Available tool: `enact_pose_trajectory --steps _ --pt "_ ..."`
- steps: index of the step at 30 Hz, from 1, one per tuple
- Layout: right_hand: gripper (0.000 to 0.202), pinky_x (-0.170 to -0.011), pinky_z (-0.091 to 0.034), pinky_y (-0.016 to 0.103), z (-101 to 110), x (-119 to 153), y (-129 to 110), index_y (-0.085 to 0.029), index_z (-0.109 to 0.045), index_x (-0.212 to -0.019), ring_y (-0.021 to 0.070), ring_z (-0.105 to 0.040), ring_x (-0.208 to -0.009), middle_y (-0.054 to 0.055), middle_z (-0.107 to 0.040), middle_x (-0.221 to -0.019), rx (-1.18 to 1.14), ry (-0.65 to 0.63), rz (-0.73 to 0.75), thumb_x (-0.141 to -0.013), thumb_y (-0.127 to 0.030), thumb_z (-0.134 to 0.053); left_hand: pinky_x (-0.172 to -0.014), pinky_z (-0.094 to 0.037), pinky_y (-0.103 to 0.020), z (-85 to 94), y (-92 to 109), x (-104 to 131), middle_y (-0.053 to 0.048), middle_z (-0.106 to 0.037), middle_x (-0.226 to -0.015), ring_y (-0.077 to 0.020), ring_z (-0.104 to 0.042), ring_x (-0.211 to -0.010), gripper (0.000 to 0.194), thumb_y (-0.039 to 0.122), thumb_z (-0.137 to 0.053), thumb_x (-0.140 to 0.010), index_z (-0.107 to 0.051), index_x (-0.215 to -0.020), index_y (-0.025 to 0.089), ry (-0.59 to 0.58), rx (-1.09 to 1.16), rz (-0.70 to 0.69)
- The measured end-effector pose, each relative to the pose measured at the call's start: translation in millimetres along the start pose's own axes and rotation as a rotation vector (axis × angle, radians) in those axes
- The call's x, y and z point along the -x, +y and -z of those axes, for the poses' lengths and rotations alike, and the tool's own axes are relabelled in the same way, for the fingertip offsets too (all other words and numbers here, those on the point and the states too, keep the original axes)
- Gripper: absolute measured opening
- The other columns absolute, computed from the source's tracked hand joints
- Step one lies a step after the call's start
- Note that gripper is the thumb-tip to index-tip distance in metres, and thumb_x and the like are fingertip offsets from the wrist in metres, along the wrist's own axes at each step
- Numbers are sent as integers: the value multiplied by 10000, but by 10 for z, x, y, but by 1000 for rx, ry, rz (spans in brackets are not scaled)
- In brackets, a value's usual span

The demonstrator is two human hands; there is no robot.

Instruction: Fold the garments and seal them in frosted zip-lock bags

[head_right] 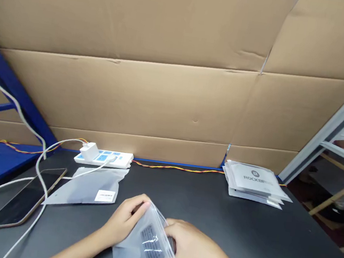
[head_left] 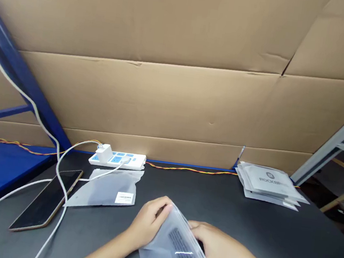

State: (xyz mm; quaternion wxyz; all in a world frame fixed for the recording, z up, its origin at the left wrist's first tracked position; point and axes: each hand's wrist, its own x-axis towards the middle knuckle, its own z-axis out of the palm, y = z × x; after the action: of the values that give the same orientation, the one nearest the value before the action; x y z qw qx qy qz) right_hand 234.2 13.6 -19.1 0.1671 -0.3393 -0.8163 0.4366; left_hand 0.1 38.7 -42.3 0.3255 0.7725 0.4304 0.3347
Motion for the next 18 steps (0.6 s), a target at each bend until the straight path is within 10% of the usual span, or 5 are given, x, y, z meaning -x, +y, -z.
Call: enact_pose_trajectory --steps 11,15,18 --pt "48 -647 -422 242 372 29 631 -211 -520 -820 151 -559 -721 -46 -554 -738 -245 449 -225 -828 -237 -560 -704 -452 -287 42 -58 -14 -12 -649 -826 -191 -616 -757 306 314 -349 -1037 -592 -873 223 -63 -234 40" --pt "176 -727 -480 302 659 128 962 -214 -527 -888 193 -620 -795 -13 -622 -817 -218 653 -266 -836 -368 -595 -902 -470 -373 198 -9 23 -69 -643 -1135 -233 -616 -994 259 291 -424 -1007 -544 -1233 254 -1 -339 -12" --pt "237 -793 -501 346 808 204 1074 -224 -525 -953 221 -650 -864 18 -661 -899 -205 727 -269 -829 -411 -601 -1084 -374 -436 334 146 79 -54 -583 -1324 -262 -539 -1207 314 327 -553 -954 -568 -1268 320 -254 -350 -170"
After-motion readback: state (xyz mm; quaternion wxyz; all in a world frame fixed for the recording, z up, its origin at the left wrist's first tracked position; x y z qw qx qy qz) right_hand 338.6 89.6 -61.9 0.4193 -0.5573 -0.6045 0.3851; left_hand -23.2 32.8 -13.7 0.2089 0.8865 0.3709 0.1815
